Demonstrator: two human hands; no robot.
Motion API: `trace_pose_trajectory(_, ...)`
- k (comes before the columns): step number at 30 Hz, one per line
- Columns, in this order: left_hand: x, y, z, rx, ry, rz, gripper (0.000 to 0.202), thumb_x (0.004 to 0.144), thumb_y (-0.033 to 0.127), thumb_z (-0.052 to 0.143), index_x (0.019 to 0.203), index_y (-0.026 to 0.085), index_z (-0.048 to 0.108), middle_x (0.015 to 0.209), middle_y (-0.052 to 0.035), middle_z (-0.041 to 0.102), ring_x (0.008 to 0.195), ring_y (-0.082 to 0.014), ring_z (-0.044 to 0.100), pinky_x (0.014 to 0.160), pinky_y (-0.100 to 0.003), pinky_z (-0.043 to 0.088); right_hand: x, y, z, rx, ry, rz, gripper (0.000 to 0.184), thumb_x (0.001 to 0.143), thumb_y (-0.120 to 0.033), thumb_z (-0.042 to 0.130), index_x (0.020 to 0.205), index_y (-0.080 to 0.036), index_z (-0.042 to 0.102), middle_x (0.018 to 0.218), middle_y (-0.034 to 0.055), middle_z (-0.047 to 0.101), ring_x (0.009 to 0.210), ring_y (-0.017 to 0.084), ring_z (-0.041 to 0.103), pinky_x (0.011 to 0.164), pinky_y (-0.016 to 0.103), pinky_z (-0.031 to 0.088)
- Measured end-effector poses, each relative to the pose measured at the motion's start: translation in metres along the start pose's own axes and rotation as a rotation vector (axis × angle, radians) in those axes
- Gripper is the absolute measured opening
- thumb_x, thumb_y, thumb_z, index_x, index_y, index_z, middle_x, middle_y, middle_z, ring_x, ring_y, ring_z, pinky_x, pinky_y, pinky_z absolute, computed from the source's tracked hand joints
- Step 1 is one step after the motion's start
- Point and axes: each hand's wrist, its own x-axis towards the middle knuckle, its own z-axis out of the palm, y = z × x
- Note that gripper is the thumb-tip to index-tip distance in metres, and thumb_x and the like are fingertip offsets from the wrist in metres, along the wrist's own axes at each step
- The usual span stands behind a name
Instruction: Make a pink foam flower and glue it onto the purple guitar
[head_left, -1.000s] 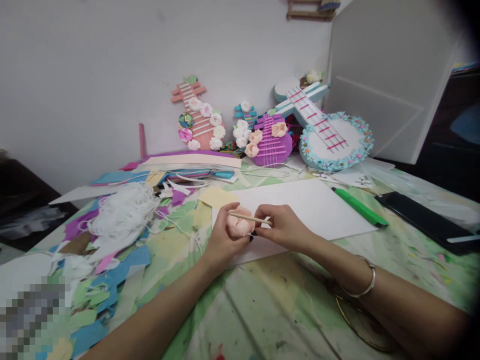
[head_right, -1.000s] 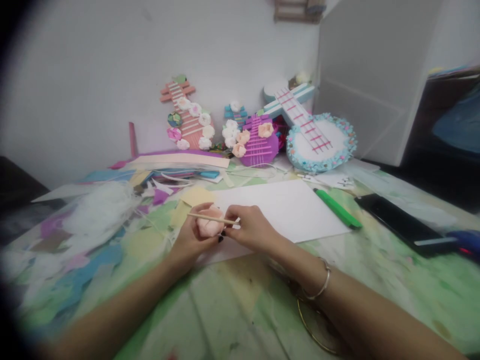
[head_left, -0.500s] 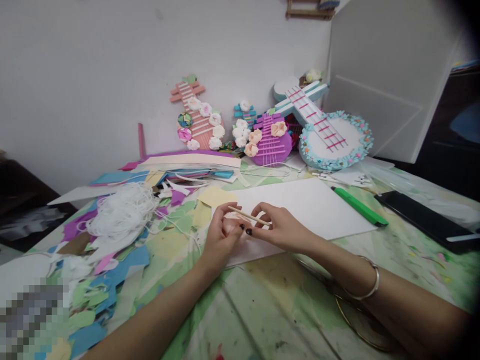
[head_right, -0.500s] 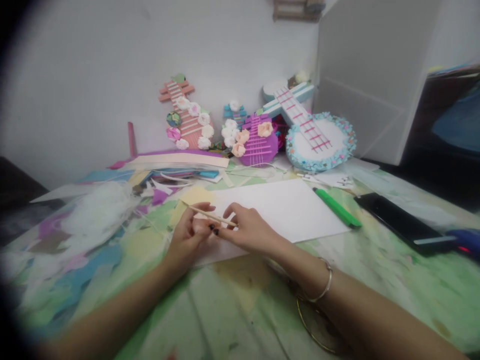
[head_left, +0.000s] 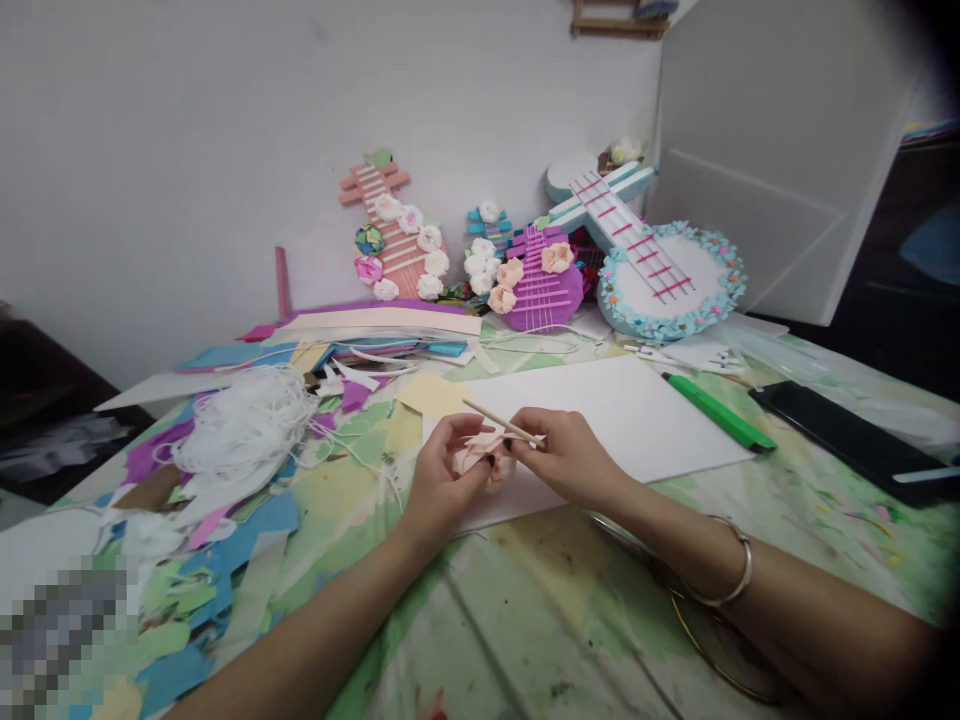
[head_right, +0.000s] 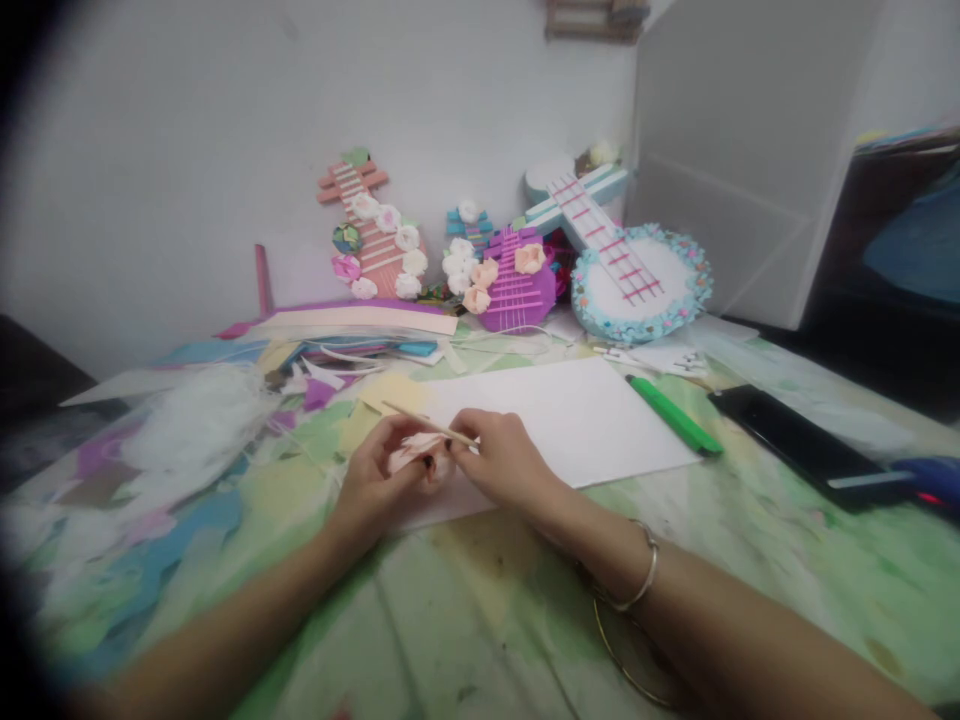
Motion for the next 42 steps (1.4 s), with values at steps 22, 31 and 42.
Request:
trace_pose_trajectory(22, -0.008, 0.004, 0.006, 0.247, -0.056, 0.113, 0.027, 0.069, 0.013, 0.061, 0.095, 0.018, 0.057, 0.088, -0.0007, 0.066, 0.081, -0.0151, 0.061, 0.073, -0.024, 0.045, -0.006, -0.007, 0.008, -0.035, -0.042, -0.030, 0.014, 0.070, -0.018, 0.055, 0.083, -0.019, 0.059, 0.078, 0.0002, 0.064, 0.068, 0.013, 0.055, 0.059, 0.022, 0.034)
trace_pose_trajectory(31, -0.003, 0.008, 0.005, 0.083, -0.016, -0.033, 0.019, 0.072, 0.024, 0.060, 0.088, 0.014, 0.059, 0.081, -0.0020, 0.064, 0.071, -0.0131, 0.059, 0.065, -0.021, 0.046, -0.004, -0.006, 0.005, 0.003, 0.006, -0.010, 0.010, 0.071, -0.016, 0.054, 0.075, -0.018, 0.062, 0.071, -0.0010, 0.064, 0.062, 0.011, 0.051, 0.059, 0.021, 0.033)
trace_pose_trajectory(42, -0.003, 0.007, 0.006, -0.057, 0.029, -0.153, 0.021, 0.066, 0.024, 0.063, 0.083, 0.014, 0.058, 0.073, 0.0008, 0.062, 0.065, -0.0116, 0.056, 0.061, -0.021, 0.046, -0.004, -0.004, 0.005, -0.025, 0.010, -0.012, 0.012, 0.072, -0.015, 0.054, 0.077, -0.017, 0.064, 0.071, -0.0005, 0.065, 0.059, 0.010, 0.051, 0.057, 0.020, 0.032)
